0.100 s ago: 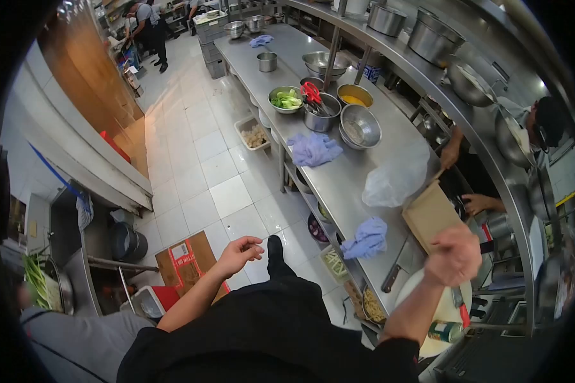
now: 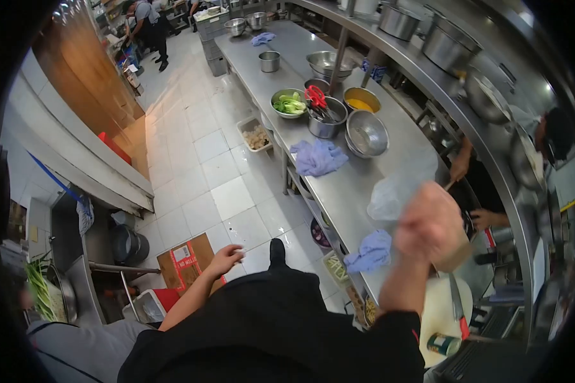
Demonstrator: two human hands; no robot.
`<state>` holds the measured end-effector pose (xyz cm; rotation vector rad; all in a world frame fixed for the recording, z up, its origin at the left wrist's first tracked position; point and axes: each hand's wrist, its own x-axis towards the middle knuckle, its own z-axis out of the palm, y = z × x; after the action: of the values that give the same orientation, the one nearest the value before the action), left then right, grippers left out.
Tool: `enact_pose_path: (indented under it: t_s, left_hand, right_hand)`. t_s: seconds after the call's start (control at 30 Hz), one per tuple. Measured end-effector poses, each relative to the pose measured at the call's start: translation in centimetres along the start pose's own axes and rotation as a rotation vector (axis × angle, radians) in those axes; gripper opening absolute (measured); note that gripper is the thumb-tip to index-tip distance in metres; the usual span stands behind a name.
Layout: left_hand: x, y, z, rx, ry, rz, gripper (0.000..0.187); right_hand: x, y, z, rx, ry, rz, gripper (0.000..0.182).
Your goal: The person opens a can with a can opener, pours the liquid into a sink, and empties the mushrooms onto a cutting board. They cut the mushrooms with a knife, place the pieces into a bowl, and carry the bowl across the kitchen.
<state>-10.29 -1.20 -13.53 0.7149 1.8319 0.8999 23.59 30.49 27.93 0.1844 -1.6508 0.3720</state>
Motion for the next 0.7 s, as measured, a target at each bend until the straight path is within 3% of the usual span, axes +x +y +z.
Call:
enact_pose_path:
  t_s: [0.03,0.07,0.1,0.13,0.17,0.2,0.23,0.27,0.3,0.33,0.37,0.4,0.43,0.47,0.53,0.6,0.7]
  left_hand:
    - [2.1,-7.6,-2.3,0.138,0.133,-0.05,0.046]
    - [-0.9,-8.2,-4.4,0.015,0.285,-0.136,0.049]
    - [-1.8,-11.8,-7.4,0.329,0.341,-0.261,0.046]
    - [-4.8,-16.5,-10.8,0.414,0.322,-0.531,0.044]
    - [-7.7,-16.9,-11.8,-0.486,0.7,-0.473,0.043]
    - [-10.8,-17.3,-13.2,-0.055,0.729,-0.754,0.037]
    - [-13.2,-16.8,-14.3,0.062,0.683,-0.853,0.031]
    - [-15.1,-16.2,-15.7,0.031,0.542,-1.052,0.027]
    - [-16.4,-16.1,-15.0,-0.191,0.704,-0.909,0.027]
    - [-17.7,-15.4,-14.7,-0.537,0.777,-0.825,0.03]
    - [-18.4,-15.4,-14.5,0.174,0.592,-0.677,0.025]
    - [-19.3,-14.6,-12.5,0.853,0.353,-0.475,0.024]
    - [-18.9,-13.0,-9.5,0.996,0.369,-0.574,0.025]
    - [-17.7,-12.4,-8.1,0.939,0.38,-0.634,0.025]
    - [-14.4,-11.8,-7.2,0.736,0.387,-0.705,0.025]
    - [-9.6,-12.0,-8.8,0.608,0.374,-0.718,0.026]
    - [-1.1,-12.5,-15.3,0.454,0.347,-0.691,0.027]
  right_hand:
    - [-0.3,4.0,3.0,-0.117,0.023,-0.028,0.058]
    - [-0.3,7.8,7.2,-0.02,0.077,0.103,0.049]
    - [0.4,11.9,12.0,0.138,0.102,0.152,0.038]
    - [-0.6,15.3,16.7,0.237,0.098,0.393,0.033]
    - [-3.5,19.9,22.2,0.299,0.119,0.63,0.03]
    - [-6.7,23.8,27.6,0.264,0.028,0.744,0.032]
    - [-9.9,25.7,32.0,0.052,-0.25,0.852,0.034]
    - [-14.8,27.3,35.9,-0.16,-0.73,0.98,0.042]
    - [-19.5,27.2,38.7,-0.245,-1.264,0.922,0.059]
    - [-31.0,29.4,42.2,-0.098,-1.828,0.621,0.075]
    - [-26.1,25.0,42.2,0.193,-2.144,0.57,0.075]
    - [-27.8,22.9,43.4,0.343,-2.213,0.522,0.076]
    - [-28.9,21.9,44.9,0.638,-2.249,0.567,0.051]
    - [-33.3,21.8,46.0,0.769,-2.026,0.535,0.045]
    - [-35.9,24.9,48.9,0.825,-1.864,0.437,0.044]
    - [-24.5,29.5,52.0,0.54,-2.083,0.669,0.048]
    - [-23.1,40.2,58.0,0.233,-1.779,0.748,0.064]
